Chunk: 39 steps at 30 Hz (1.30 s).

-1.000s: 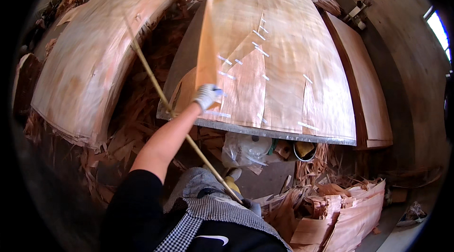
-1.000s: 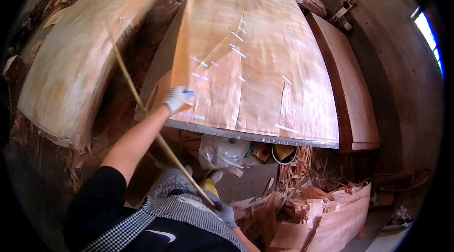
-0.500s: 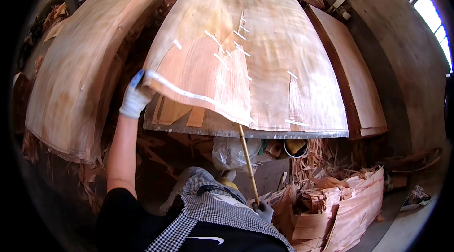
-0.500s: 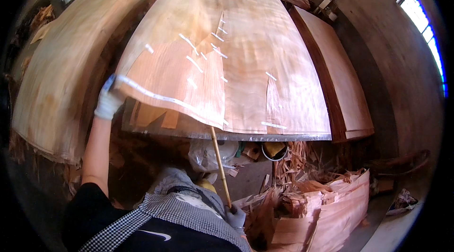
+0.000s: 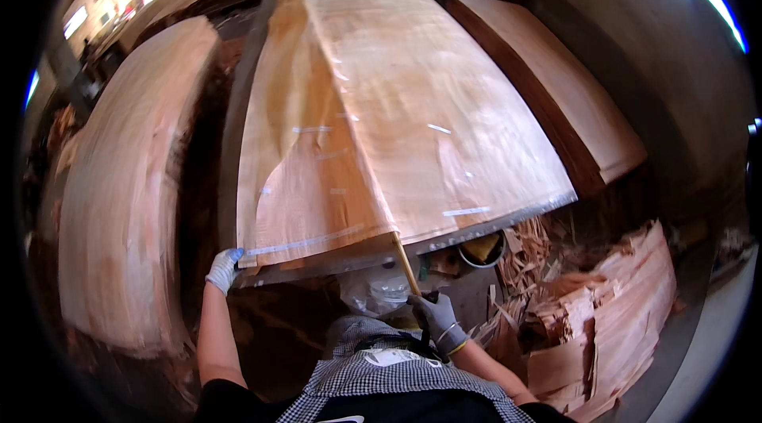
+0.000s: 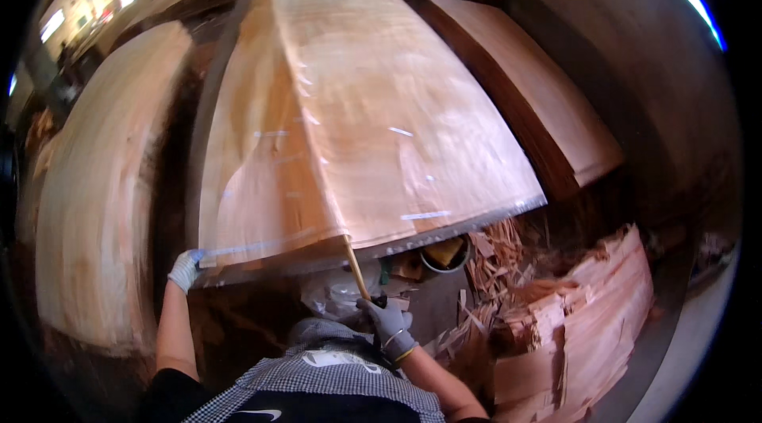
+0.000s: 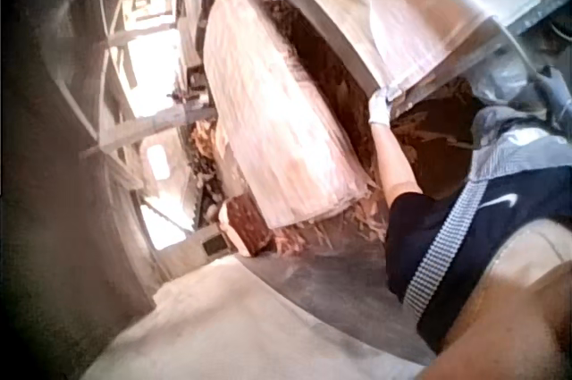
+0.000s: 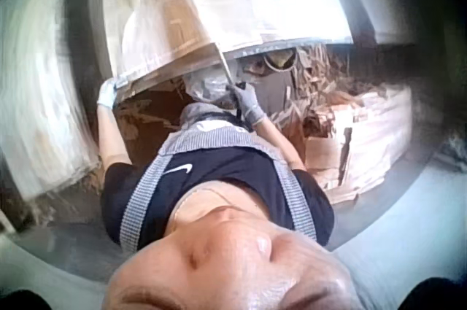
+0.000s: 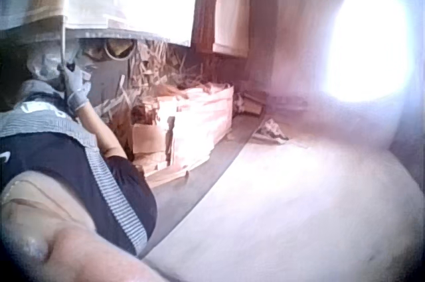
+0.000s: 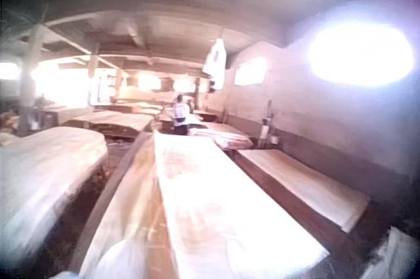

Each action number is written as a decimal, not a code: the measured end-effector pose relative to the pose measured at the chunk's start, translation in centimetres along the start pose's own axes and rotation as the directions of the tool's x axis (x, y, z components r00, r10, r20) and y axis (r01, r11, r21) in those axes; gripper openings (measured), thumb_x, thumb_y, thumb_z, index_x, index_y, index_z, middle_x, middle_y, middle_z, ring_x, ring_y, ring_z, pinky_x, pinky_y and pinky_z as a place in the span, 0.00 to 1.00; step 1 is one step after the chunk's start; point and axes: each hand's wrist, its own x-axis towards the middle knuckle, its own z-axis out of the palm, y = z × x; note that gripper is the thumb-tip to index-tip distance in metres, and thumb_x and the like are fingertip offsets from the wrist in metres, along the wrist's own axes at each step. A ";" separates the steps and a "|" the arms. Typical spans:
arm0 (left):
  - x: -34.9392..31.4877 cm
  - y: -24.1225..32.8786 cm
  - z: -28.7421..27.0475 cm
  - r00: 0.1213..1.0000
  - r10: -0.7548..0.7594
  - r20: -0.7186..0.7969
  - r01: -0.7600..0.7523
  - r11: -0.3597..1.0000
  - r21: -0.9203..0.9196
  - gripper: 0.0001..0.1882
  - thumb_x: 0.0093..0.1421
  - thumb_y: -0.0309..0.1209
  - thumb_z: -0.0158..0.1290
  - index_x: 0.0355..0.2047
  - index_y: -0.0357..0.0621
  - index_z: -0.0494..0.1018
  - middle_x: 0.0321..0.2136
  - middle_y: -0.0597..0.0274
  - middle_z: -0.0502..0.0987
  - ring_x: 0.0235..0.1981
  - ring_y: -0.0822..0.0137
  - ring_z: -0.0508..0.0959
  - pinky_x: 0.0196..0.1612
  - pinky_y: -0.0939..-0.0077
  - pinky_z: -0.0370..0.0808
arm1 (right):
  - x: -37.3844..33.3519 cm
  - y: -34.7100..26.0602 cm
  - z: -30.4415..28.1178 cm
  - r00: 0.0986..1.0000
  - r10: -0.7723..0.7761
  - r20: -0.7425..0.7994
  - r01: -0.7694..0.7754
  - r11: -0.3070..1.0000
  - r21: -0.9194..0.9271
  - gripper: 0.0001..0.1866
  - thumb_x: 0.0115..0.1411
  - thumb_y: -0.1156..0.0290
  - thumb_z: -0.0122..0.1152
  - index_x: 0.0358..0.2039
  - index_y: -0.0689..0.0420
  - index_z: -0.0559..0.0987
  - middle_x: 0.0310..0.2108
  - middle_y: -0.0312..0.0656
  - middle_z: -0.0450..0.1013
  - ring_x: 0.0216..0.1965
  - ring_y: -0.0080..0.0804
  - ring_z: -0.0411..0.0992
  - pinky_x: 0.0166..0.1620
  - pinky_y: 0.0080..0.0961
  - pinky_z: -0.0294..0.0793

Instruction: The person applies adhesive tape to wood veneer pieces to patch gaps on a large wooden panel and then flips the large panel over before placing a new sheet of veneer on another panel.

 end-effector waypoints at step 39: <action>7.3 -14.1 122.3 0.565 -0.336 0.754 -0.262 0.793 0.550 0.11 0.59 0.34 0.57 0.35 0.38 0.77 0.27 0.63 0.78 0.28 0.72 0.75 0.34 0.76 0.74 | 26.4 -31.6 -105.6 0.839 -0.193 -0.509 0.292 0.948 0.123 0.06 0.55 0.70 0.64 0.30 0.56 0.78 0.20 0.32 0.70 0.18 0.23 0.67 0.21 0.20 0.68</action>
